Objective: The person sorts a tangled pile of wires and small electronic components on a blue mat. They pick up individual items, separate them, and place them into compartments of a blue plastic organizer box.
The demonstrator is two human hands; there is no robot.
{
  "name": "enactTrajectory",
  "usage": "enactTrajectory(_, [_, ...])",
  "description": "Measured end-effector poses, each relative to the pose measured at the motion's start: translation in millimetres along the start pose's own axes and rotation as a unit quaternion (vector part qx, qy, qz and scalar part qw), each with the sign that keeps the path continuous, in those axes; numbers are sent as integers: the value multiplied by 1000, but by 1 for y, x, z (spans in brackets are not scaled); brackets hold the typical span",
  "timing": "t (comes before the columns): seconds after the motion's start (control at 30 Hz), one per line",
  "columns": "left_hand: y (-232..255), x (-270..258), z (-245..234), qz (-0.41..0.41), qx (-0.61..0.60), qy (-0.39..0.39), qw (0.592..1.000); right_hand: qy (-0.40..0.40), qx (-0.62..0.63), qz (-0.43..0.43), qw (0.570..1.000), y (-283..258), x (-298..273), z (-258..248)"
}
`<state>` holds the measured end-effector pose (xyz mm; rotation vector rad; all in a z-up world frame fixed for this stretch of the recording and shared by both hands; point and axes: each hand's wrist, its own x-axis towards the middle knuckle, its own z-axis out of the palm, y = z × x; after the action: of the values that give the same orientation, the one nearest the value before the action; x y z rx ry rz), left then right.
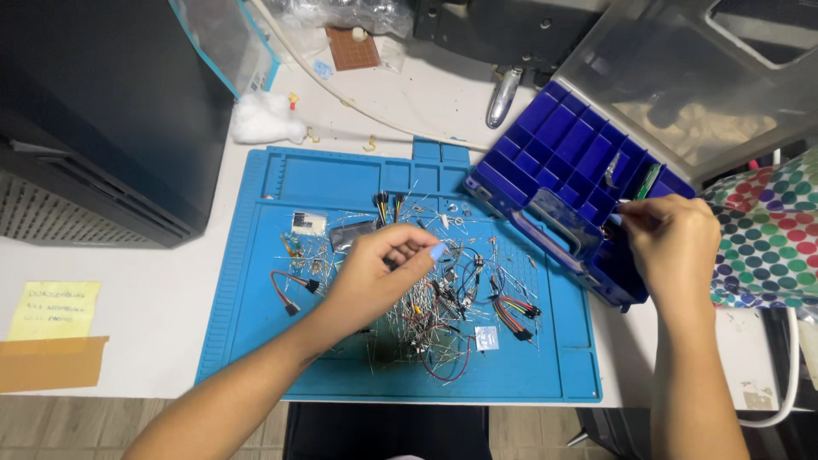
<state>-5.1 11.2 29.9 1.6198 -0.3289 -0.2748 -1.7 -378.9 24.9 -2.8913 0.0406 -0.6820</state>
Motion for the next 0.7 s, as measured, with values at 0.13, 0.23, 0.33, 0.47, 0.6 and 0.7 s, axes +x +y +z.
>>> enactTrajectory(0.13, [-6,2,1,8,6,2,1000,8,-63,-5,998,-5,-3,-1])
enactTrajectory(0.23, [-7,2,2,7,3,9,1000,-19,-126,40,991,-13,-5,-5])
enactTrajectory(0.33, [-7,2,2,21,5,5,1000,-29,-168,34,985,-22,-6,-8])
enactTrajectory(0.47, [-9,3,3,23,12,3,1000,-57,-237,-13,970,-28,-8,-9])
enactTrajectory(0.6, [-7,3,3,16,11,2,1000,-87,-209,-42,973,-32,-9,-13])
enactTrajectory(0.7, [-5,2,3,16,15,-2,1000,-74,-227,-90,967,-22,-13,-7])
